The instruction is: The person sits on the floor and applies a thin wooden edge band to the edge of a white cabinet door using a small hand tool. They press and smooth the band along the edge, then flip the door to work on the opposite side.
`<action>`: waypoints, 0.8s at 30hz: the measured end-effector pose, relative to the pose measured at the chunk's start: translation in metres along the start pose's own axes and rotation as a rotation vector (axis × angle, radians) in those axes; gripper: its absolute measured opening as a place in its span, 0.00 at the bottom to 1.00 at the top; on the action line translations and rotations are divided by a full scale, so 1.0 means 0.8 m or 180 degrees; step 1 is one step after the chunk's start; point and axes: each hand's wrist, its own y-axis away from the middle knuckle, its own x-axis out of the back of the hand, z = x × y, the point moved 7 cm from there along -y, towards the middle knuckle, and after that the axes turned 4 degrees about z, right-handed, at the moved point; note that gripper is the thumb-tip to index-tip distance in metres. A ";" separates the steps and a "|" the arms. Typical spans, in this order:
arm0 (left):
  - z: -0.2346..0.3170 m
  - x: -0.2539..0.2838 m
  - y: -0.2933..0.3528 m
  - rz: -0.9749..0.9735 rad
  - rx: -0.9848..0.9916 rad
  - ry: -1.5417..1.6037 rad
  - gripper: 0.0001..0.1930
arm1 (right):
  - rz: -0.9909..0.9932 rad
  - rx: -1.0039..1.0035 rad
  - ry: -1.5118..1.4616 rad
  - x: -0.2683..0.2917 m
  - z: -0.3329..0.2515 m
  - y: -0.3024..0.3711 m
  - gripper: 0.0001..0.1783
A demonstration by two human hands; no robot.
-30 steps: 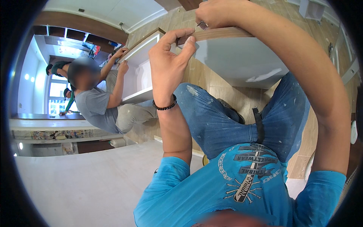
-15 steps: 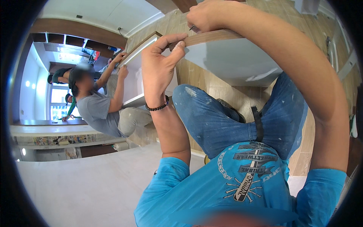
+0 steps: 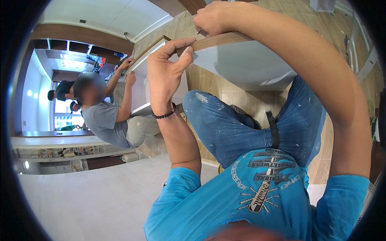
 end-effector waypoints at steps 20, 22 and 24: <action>0.044 0.011 -0.021 -0.0502 -0.1407 -0.1507 0.09 | -0.0003 -0.0015 -0.0043 -0.003 0.003 -0.001 0.20; 0.042 0.011 -0.021 -0.0519 -0.1395 -0.1503 0.09 | -0.0031 -0.0020 -0.0031 -0.002 0.002 0.001 0.20; 0.041 0.012 -0.021 -0.0528 -0.1347 -0.1501 0.09 | -0.0055 0.0000 -0.0016 -0.002 -0.001 0.001 0.20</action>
